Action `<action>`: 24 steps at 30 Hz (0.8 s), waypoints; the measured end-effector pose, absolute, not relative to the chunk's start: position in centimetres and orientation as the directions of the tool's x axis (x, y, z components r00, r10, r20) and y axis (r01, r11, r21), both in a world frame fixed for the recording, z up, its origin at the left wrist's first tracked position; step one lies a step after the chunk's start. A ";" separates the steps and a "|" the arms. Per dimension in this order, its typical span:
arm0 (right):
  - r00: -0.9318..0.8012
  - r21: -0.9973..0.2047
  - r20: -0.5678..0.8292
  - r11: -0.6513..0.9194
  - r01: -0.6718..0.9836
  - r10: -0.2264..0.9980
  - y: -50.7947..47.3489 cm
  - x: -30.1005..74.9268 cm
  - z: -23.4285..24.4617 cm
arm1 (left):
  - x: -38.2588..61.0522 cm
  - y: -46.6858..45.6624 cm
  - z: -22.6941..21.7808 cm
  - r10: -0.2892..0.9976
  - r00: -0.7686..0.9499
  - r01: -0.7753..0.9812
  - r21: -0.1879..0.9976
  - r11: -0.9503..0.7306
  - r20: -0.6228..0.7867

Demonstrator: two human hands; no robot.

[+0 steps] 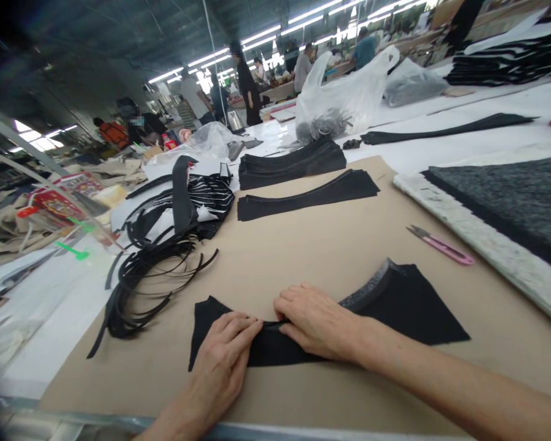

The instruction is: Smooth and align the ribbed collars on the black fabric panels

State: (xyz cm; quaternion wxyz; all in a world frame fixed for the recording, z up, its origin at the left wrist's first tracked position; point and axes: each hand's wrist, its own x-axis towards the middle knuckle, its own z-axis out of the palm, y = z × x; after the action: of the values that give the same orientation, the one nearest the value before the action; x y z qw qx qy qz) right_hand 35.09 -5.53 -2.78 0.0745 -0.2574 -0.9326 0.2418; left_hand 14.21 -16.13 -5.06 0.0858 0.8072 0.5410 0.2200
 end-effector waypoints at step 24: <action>-0.832 -0.561 -0.070 0.668 0.488 0.550 -5.1 36.9 -2.6 | 18.3 -11.4 -1.5 0.954 0.246 0.829 0.547 -0.116 -0.171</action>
State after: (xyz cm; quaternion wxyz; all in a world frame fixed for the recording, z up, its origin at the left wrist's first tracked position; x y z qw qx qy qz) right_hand 36.85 -5.12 -2.58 0.0526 -0.2846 -0.9118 0.2913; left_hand 18.28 -11.36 -1.54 0.2789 0.7384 0.6036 0.1121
